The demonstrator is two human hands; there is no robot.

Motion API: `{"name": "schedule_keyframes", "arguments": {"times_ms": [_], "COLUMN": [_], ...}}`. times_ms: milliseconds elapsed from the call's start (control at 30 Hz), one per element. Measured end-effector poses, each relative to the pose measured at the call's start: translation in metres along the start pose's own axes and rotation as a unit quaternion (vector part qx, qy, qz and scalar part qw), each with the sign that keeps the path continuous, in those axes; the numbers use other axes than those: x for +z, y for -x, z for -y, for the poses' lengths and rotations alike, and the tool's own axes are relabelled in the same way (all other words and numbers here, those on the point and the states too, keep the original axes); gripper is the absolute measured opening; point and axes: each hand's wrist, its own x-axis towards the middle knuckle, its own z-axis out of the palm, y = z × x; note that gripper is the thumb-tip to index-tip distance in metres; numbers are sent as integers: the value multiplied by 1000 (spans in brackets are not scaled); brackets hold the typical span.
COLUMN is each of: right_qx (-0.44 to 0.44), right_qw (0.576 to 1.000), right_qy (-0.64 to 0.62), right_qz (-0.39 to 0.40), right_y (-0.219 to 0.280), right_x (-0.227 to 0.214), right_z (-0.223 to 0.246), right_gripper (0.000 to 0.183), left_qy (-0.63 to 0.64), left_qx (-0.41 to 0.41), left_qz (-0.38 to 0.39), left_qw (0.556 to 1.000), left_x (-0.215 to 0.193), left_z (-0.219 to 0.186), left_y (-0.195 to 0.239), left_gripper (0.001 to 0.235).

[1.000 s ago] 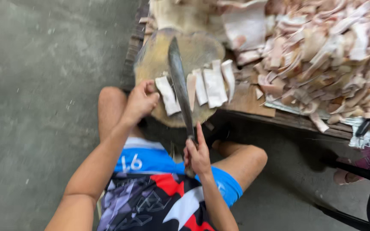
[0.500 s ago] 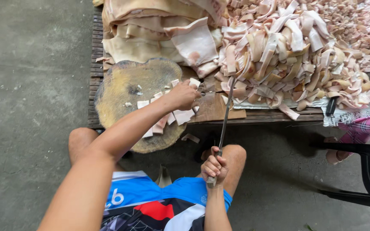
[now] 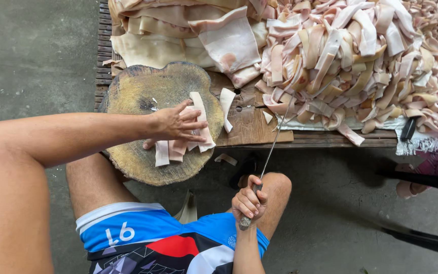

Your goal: The person sits on the floor and uses a large knife to slice sheets of raw pork skin into strips on a wooden cutting board. The cut strips are moved to a pile on the table beside the board.

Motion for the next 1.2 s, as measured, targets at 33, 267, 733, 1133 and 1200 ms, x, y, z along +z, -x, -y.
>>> {"name": "schedule_keyframes", "arguments": {"times_ms": [33,267,733,1133,1200], "right_qx": [1,0,-13,26,20], "right_qw": [1000,999,1000,993,995], "right_qy": [-17,-36,19,113,96], "right_qz": [4,-14,-21,26,16], "right_y": [-3,-19,-10,-26,-30], "right_x": [2,-7,-8,9,8], "right_z": [-4,-9,9,18,19], "right_gripper": [23,12,14,14,14], "left_qy": [-6,-35,123,213,145], "left_qx": [5,49,21,56,40], "left_qz": [-15,-41,-234,-2,-17], "left_qw": [1000,997,964,975,988], "left_x": [-2,-8,-19,-53,-49], "left_z": [0,24,70,121,124], "left_y": [-1,-37,-100,-221,-228], "left_gripper": [176,154,9,42,50]}}
